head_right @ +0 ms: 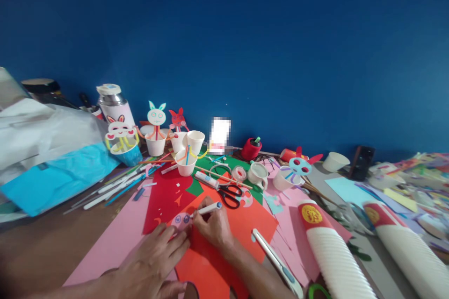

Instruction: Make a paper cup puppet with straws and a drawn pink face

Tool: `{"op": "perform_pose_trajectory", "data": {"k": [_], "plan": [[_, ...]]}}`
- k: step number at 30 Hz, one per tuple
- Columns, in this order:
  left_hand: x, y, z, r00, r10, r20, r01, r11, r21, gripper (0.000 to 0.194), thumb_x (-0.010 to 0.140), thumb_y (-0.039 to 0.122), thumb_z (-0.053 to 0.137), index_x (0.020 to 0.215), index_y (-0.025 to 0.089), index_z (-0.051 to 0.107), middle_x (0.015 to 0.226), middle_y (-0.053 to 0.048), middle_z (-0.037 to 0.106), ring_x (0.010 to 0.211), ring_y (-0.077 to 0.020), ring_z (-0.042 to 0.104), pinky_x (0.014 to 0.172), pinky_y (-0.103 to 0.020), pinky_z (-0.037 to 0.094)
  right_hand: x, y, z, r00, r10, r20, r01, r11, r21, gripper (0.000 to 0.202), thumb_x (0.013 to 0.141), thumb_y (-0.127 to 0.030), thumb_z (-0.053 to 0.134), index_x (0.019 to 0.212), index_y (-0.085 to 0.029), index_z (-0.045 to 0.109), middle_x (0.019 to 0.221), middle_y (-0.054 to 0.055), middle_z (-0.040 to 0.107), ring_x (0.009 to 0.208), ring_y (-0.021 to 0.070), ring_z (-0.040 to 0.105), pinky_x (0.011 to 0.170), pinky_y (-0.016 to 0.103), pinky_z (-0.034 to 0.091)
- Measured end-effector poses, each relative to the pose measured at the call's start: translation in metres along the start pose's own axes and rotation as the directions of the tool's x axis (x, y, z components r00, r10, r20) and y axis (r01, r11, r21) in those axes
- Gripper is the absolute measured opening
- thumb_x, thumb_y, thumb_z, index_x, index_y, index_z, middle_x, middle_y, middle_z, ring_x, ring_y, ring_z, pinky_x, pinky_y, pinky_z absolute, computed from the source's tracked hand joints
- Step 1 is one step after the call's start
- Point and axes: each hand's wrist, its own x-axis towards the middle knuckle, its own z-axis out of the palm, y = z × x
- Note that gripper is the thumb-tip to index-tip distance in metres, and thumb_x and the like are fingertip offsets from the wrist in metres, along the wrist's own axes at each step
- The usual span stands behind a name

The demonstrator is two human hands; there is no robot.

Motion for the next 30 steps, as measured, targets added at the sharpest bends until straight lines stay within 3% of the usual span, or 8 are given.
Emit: {"op": "perform_pose_trajectory", "data": {"k": [10, 23, 30], "plan": [[0.001, 0.002, -0.004, 1.000, -0.007, -0.024, 0.007, 1.000, 0.011, 0.063, 0.092, 0.061, 0.030, 0.129, 0.016, 0.056, 0.124, -0.010, 0.062, 0.112, -0.0299, 0.049, 0.095, -0.043, 0.029, -0.002, -0.013, -0.003, 0.999, -0.032, -0.003, 0.031, 0.996, -0.086, 0.014, 0.075, -0.025, 0.055, 0.064, -0.021, 0.047, 0.051, -0.004, 0.049, 0.047, 0.0112, 0.046, 0.043, 0.020, 0.035], [0.004, 0.003, -0.007, 0.999, -0.033, 0.028, 0.034, 0.999, -0.032, 0.065, 0.092, 0.062, 0.030, 0.129, 0.015, 0.055, 0.125, -0.011, 0.061, 0.113, -0.0306, 0.049, 0.097, -0.046, 0.032, -0.003, -0.006, -0.001, 1.000, -0.018, -0.024, 0.016, 0.998, -0.056, 0.014, 0.077, -0.027, 0.056, 0.067, -0.020, 0.050, 0.054, -0.003, 0.051, 0.049, 0.0117, 0.046, 0.044, 0.020, 0.036], [0.005, 0.005, -0.010, 1.000, -0.027, 0.001, 0.027, 1.000, -0.005, 0.064, 0.092, 0.061, 0.030, 0.126, 0.014, 0.057, 0.121, -0.011, 0.064, 0.108, -0.0307, 0.053, 0.093, -0.046, 0.033, -0.004, -0.002, 0.001, 1.000, -0.002, 0.003, 0.003, 0.999, -0.033, 0.012, 0.079, -0.027, 0.055, 0.070, -0.020, 0.051, 0.054, -0.004, 0.051, 0.050, 0.0116, 0.048, 0.044, 0.020, 0.036]]}}
